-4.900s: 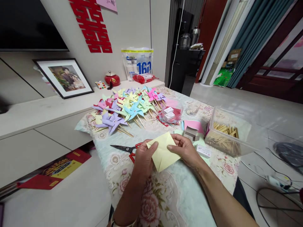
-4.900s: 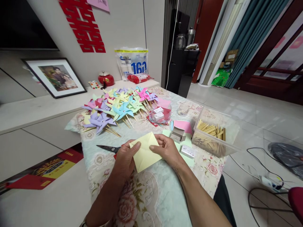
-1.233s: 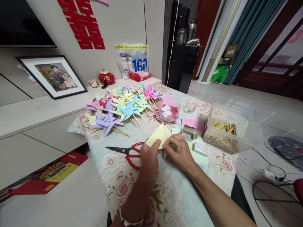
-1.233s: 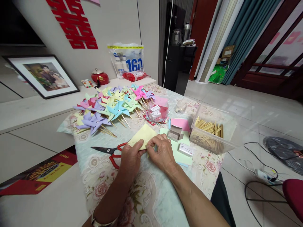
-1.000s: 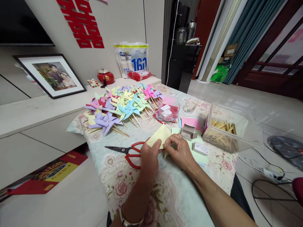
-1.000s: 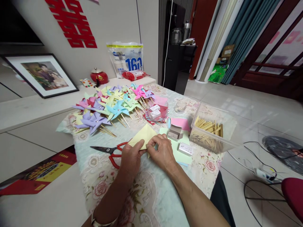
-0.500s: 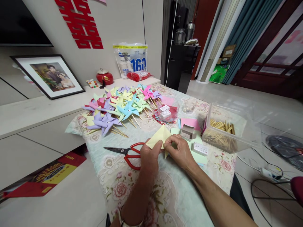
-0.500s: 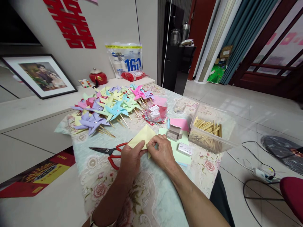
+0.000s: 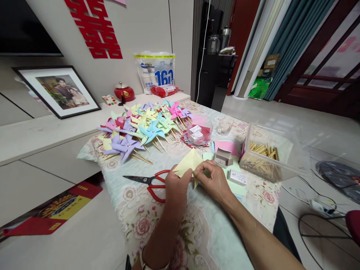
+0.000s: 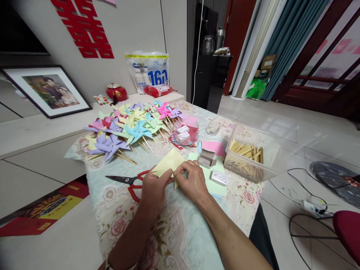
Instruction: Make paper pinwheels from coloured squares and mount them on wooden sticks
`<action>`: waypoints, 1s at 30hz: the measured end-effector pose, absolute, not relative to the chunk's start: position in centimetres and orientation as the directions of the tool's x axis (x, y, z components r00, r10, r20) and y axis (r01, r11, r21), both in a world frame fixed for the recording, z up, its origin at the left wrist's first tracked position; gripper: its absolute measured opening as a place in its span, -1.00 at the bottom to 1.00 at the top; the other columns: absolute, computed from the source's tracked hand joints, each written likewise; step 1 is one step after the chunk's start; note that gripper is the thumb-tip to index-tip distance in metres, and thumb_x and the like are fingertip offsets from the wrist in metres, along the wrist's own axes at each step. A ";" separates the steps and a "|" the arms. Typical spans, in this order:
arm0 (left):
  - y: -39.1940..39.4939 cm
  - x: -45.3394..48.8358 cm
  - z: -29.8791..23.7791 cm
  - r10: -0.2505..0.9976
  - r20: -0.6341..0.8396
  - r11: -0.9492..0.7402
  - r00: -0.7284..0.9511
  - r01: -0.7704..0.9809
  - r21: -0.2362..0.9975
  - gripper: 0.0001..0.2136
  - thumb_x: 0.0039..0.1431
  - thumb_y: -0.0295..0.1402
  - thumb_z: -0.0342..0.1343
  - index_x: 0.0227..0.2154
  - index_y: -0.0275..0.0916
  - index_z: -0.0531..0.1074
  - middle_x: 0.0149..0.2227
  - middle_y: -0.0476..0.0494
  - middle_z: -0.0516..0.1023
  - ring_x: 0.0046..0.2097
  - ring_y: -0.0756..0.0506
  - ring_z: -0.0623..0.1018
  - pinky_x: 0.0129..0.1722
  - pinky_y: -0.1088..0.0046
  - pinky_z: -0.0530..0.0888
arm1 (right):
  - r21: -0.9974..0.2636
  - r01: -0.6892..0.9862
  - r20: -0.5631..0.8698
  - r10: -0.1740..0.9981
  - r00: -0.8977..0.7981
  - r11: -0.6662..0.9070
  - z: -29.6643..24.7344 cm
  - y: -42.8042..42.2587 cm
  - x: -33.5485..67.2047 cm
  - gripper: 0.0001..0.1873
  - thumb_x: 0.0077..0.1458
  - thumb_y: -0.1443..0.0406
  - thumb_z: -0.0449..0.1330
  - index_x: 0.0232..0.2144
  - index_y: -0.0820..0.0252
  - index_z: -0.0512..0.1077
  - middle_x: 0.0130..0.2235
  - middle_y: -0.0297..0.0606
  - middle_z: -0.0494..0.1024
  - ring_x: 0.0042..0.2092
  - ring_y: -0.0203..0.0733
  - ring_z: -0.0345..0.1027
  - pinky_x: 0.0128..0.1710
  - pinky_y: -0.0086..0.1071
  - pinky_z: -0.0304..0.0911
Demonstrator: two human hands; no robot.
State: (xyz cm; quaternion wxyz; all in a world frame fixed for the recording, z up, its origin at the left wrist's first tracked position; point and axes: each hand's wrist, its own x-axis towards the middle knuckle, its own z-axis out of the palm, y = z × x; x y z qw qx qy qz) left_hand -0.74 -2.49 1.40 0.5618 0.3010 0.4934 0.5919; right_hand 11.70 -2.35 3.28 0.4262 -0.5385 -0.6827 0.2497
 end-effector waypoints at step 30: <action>-2.8 -2.3 3.2 0.977 -0.212 0.204 -0.019 -0.199 0.959 -0.47 -0.24 -0.45 0.28 -0.07 -0.30 0.38 -0.36 -0.10 0.60 -0.45 -0.05 0.53 -0.55 0.52 0.40 | -0.983 -0.100 -0.129 0.968 -0.216 -0.153 3.7 -1.9 13.3 -0.04 -0.16 0.37 0.34 0.31 0.12 0.15 -0.21 -0.31 0.58 -0.29 -0.16 0.49 -0.35 -0.36 0.38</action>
